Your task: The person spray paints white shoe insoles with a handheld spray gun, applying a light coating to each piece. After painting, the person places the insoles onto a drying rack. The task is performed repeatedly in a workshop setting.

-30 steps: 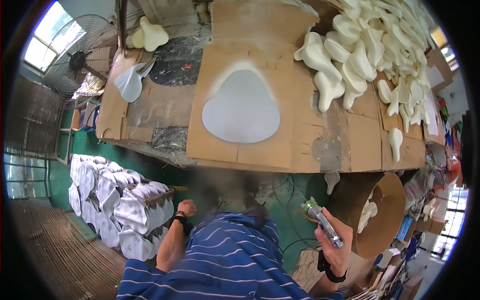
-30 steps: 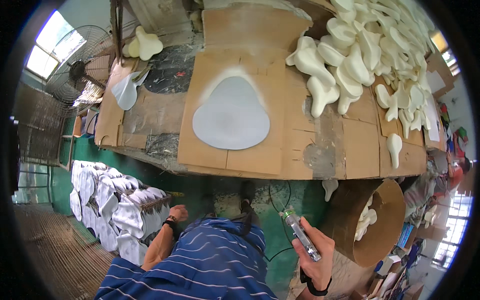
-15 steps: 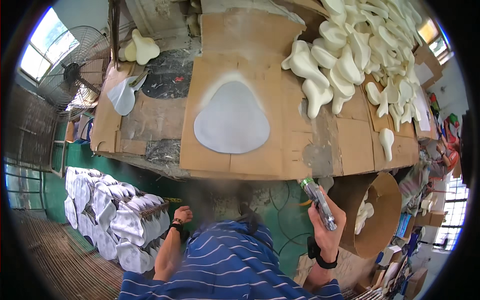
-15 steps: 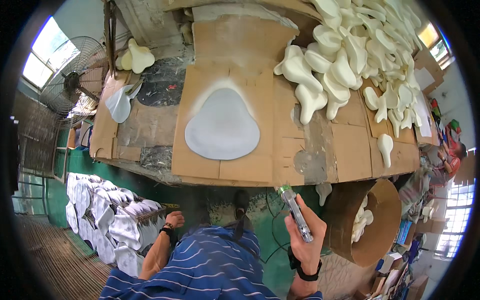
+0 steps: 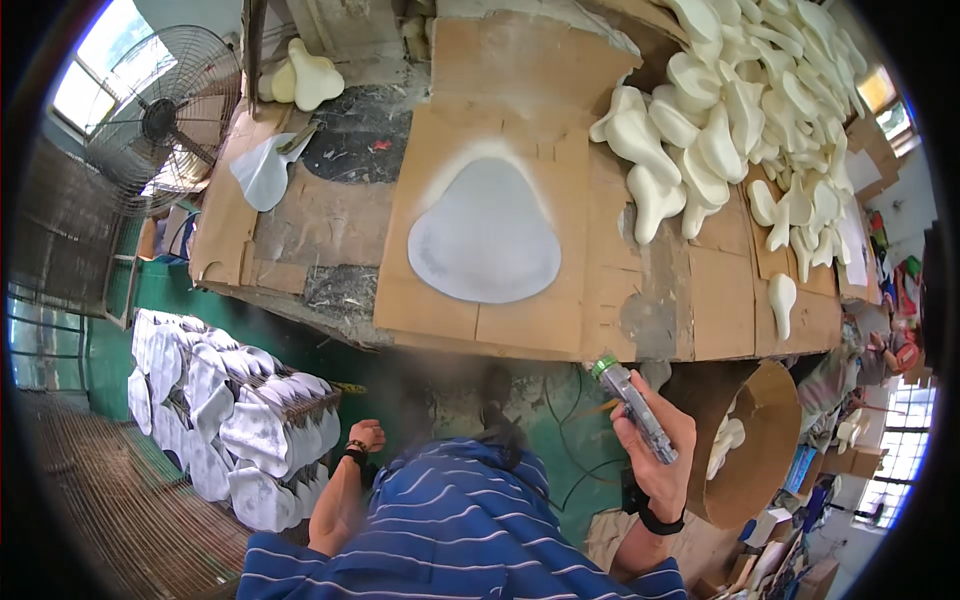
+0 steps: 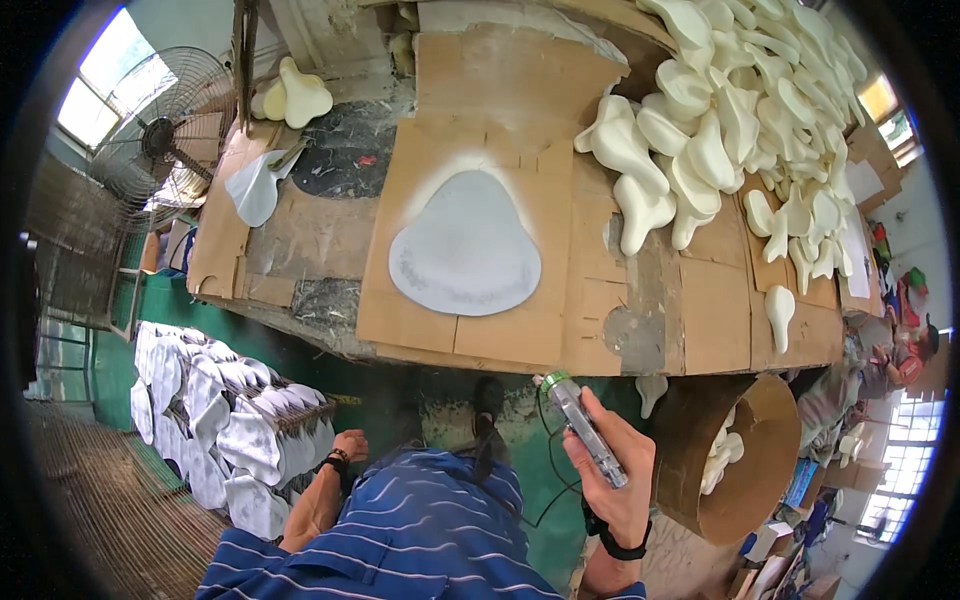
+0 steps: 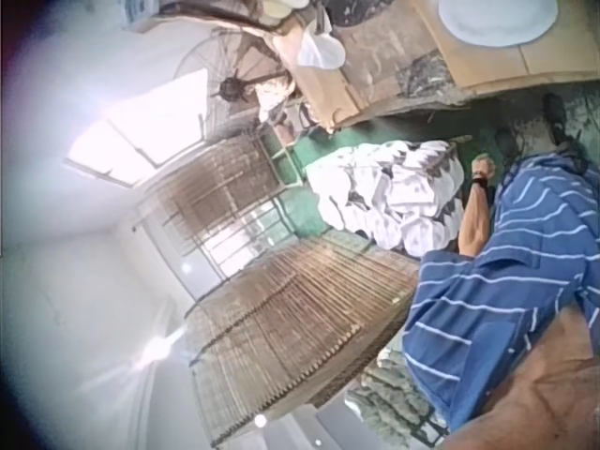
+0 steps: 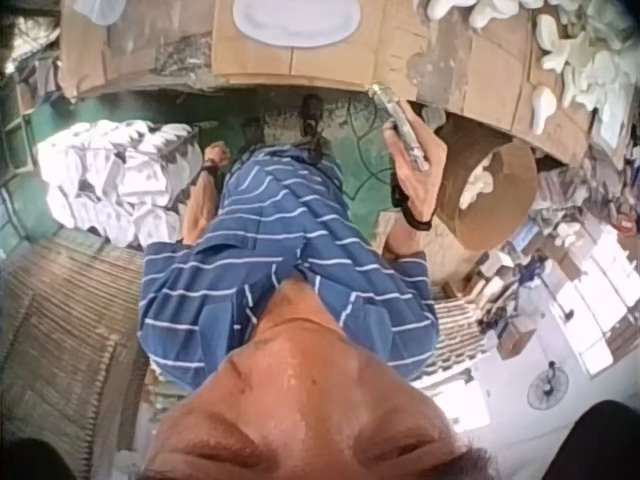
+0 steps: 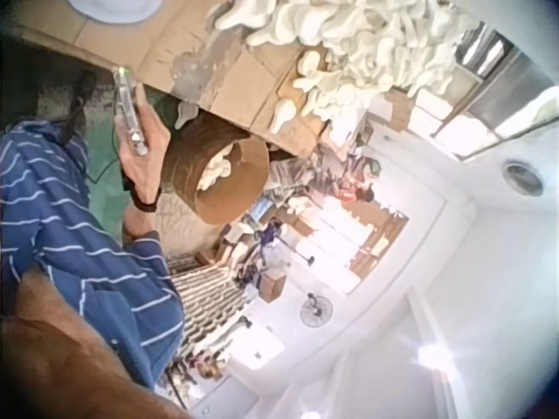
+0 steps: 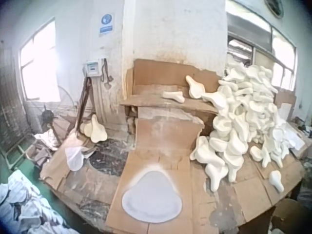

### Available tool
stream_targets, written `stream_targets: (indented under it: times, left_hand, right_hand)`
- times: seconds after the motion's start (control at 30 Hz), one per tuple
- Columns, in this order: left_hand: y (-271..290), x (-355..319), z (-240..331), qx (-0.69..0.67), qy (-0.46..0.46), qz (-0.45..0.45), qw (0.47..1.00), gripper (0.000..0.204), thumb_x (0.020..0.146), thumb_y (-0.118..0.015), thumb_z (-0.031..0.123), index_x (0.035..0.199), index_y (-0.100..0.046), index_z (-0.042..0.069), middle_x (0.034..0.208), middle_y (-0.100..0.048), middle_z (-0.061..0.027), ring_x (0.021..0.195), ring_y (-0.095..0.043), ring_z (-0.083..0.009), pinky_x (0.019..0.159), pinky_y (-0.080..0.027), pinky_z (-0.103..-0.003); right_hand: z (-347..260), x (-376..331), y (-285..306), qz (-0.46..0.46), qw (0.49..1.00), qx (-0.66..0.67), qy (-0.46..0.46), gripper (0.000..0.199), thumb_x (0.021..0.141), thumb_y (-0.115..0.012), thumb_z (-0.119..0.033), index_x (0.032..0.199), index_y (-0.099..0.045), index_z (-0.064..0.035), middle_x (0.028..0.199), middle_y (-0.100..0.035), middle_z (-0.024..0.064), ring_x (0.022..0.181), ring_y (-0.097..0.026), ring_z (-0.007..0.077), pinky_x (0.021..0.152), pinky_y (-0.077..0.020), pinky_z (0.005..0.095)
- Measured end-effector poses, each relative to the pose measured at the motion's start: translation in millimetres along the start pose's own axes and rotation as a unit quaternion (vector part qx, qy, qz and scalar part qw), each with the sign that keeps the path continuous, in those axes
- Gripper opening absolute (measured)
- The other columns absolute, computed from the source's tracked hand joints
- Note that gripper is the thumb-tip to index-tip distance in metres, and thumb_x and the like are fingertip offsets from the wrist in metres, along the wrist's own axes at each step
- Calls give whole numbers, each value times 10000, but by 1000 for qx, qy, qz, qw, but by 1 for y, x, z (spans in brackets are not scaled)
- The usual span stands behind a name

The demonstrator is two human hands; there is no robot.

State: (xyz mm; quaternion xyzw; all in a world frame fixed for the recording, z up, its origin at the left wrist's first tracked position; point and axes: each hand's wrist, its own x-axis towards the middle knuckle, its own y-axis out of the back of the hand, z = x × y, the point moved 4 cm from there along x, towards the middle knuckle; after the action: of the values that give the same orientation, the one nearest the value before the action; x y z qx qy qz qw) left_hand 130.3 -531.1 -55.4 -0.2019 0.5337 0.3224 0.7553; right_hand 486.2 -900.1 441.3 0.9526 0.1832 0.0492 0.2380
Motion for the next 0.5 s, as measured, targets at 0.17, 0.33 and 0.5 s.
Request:
stream_targets:
  times: [0.17,0.33,0.5]
  left_hand:
    - [-28,-5,37,78,-54,16,995,384,796,-551,11,1179,-576,27,851,-665,-131,683,-660,-240,560,-550,-374]
    - [-40,-8,56,71,-58,7,996,393,786,-571,7,1178,-582,32,850,-663,-128,666,-654,-234,558,-549,-369]
    - [-39,-2,58,66,-41,-11,997,406,772,-584,-6,1176,-582,41,845,-663,-131,654,-656,-243,544,-546,-375]
  right_hand:
    - [5,-11,8,64,997,-28,-26,448,772,-692,16,1211,-605,27,836,-661,122,702,-614,171,667,-475,256]
    - [-9,-21,10,-33,996,-76,-21,478,717,-702,34,1187,-613,35,862,-659,177,722,-624,206,683,-480,268]
    - [0,-22,10,15,998,-33,-51,499,705,-719,39,1193,-612,30,897,-669,179,729,-631,206,687,-488,279]
